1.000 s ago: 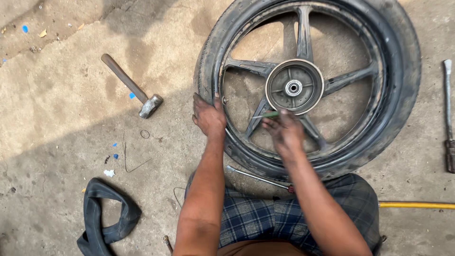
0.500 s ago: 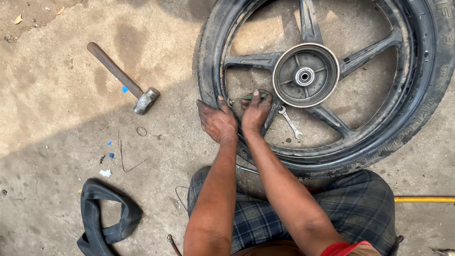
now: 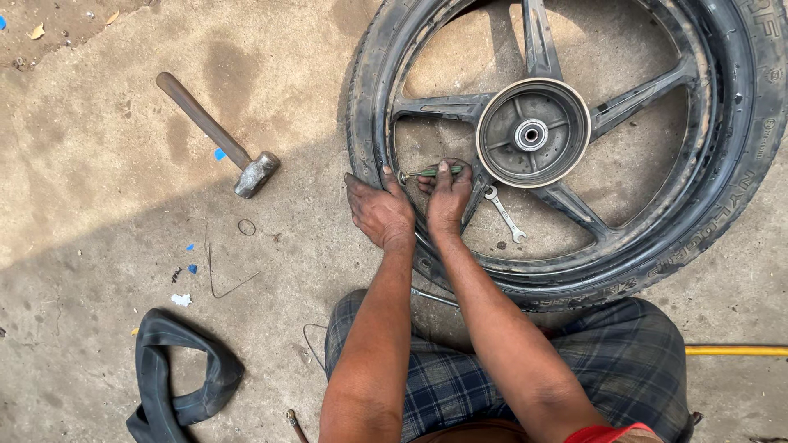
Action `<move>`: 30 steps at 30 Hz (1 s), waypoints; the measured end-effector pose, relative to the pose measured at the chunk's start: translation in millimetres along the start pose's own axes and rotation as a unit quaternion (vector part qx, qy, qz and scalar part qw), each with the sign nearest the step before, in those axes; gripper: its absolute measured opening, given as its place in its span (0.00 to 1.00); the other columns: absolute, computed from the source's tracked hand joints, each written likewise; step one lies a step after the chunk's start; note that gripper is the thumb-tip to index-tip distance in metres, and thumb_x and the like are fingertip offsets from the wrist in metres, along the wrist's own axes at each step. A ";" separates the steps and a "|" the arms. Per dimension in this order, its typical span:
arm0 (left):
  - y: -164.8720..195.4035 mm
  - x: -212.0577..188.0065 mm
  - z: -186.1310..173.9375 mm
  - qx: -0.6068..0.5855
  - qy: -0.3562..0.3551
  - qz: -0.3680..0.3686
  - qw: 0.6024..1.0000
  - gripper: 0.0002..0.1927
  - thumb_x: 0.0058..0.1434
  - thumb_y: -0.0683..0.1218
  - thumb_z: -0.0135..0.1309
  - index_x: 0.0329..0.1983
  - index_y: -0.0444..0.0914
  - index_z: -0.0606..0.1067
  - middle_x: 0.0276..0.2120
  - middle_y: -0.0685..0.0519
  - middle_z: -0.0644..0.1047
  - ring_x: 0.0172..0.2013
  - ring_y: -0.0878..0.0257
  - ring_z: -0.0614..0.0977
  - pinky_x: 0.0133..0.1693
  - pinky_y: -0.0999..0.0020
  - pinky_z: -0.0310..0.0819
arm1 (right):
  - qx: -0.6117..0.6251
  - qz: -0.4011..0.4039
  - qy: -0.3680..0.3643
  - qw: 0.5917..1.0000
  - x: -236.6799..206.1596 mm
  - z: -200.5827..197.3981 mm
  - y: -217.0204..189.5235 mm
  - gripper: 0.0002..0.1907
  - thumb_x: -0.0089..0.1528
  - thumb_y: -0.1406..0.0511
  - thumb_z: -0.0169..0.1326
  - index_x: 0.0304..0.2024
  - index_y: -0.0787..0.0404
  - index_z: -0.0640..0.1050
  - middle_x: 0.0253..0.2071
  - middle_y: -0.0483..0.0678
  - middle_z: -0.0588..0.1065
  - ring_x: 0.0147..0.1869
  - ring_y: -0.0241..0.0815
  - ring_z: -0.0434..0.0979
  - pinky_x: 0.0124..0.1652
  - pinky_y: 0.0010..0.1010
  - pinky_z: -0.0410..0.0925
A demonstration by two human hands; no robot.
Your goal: The person sits on the ground with a motorcycle wheel on their lap and works the tire bead away from the rim, first using a wrench on the valve area and then prying the tire edge with a metal tool. They reposition the wheel repeatedly and handle an air hose while continuing to work the bead loose around the rim.
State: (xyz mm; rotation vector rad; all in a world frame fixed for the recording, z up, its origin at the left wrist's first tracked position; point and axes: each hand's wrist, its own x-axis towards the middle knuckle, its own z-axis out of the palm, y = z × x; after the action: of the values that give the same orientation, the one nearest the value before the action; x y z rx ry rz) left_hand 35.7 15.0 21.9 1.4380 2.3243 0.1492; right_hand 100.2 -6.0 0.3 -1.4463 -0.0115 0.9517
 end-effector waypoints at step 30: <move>-18.9 5.9 23.1 0.001 -0.007 0.014 1.000 0.44 0.69 0.64 0.45 0.73 0.28 0.53 0.66 0.33 0.65 0.67 0.43 0.66 0.66 0.50 0.58 | -0.731 -0.277 -0.345 0.520 46.9 -29.9 -42.1 0.16 0.58 0.69 0.53 0.48 0.58 0.81 0.48 0.52 0.78 0.55 0.53 0.77 0.51 0.46 0.70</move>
State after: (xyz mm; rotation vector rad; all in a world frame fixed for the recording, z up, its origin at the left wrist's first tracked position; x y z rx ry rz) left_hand 26.6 8.7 -6.4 1.4695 2.2946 0.1440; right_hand 169.3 1.9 4.8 -2.0867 -2.2449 0.8044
